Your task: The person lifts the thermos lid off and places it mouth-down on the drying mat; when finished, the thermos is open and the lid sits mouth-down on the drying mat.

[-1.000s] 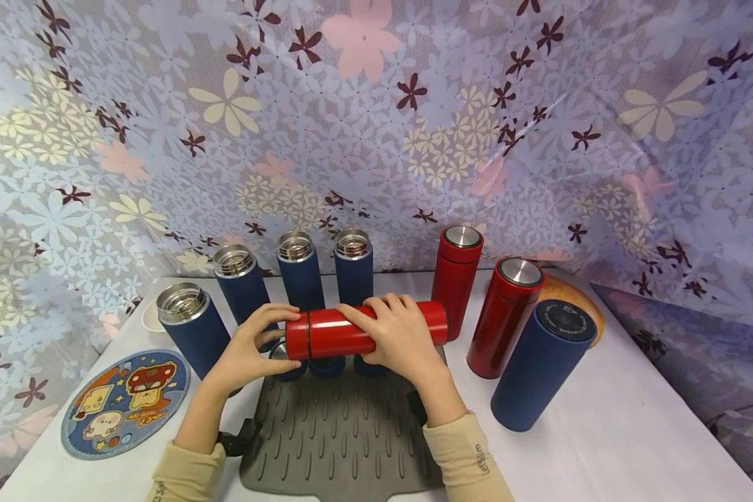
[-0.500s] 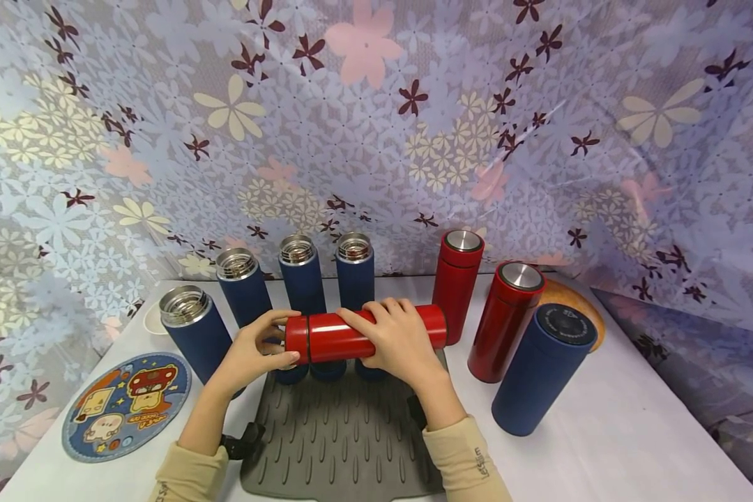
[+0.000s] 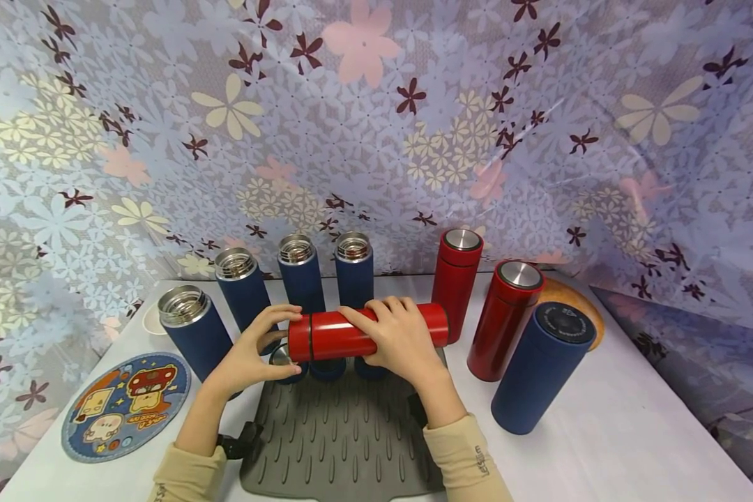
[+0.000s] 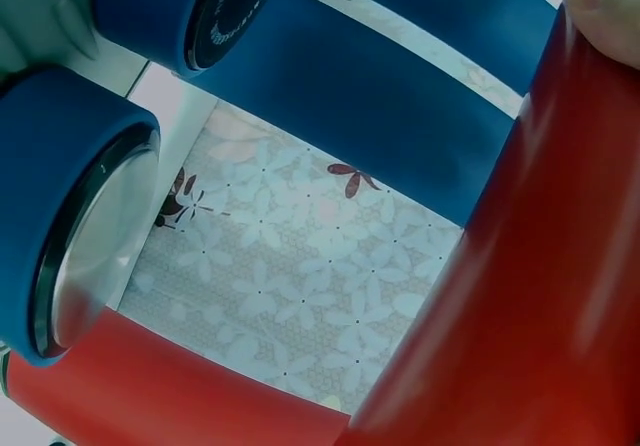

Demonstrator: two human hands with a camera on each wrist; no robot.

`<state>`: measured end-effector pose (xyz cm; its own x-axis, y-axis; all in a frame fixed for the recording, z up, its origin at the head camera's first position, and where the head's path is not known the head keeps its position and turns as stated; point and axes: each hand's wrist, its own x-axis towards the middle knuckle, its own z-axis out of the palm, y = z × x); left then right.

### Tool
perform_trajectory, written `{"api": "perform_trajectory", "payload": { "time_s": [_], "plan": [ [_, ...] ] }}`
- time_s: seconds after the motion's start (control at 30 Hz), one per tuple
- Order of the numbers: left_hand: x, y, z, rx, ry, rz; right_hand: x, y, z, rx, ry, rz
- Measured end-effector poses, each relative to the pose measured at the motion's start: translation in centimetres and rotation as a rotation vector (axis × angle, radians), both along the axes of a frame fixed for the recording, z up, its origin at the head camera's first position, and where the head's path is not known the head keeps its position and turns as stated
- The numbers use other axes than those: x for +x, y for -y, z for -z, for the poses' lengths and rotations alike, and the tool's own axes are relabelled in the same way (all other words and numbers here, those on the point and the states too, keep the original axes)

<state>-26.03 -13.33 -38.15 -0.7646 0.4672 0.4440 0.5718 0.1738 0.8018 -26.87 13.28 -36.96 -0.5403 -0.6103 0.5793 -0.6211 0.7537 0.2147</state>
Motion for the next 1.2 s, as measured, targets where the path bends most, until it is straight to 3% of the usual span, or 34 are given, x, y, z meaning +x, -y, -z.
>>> {"api": "perform_trajectory", "payload": {
  "time_s": [0.3, 0.53, 0.7, 0.8, 1.03, 1.2],
  "plan": [
    [-0.04, 0.0, 0.16, 0.029, 0.0, -0.018, -0.01, 0.05, 0.1, -0.017, 0.013, -0.011],
    [0.01, 0.07, 0.08, -0.027, 0.115, -0.09, -0.03, 0.11, 0.11, -0.012, 0.018, -0.006],
    [-0.09, -0.02, 0.14, -0.036, 0.207, -0.099, -0.05, 0.09, 0.08, -0.015, 0.018, -0.006],
    [-0.15, -0.04, 0.19, -0.027, 0.179, -0.075, -0.07, 0.03, 0.02, -0.014, 0.008, -0.002],
    [-0.27, -0.08, 0.24, -0.009, -0.028, -0.003, -0.17, -0.09, -0.02, -0.002, 0.012, 0.012],
    [-0.15, -0.14, 0.06, -0.012, -0.024, -0.022, -0.16, -0.09, -0.02, -0.001, 0.028, 0.008]
  ]
}}
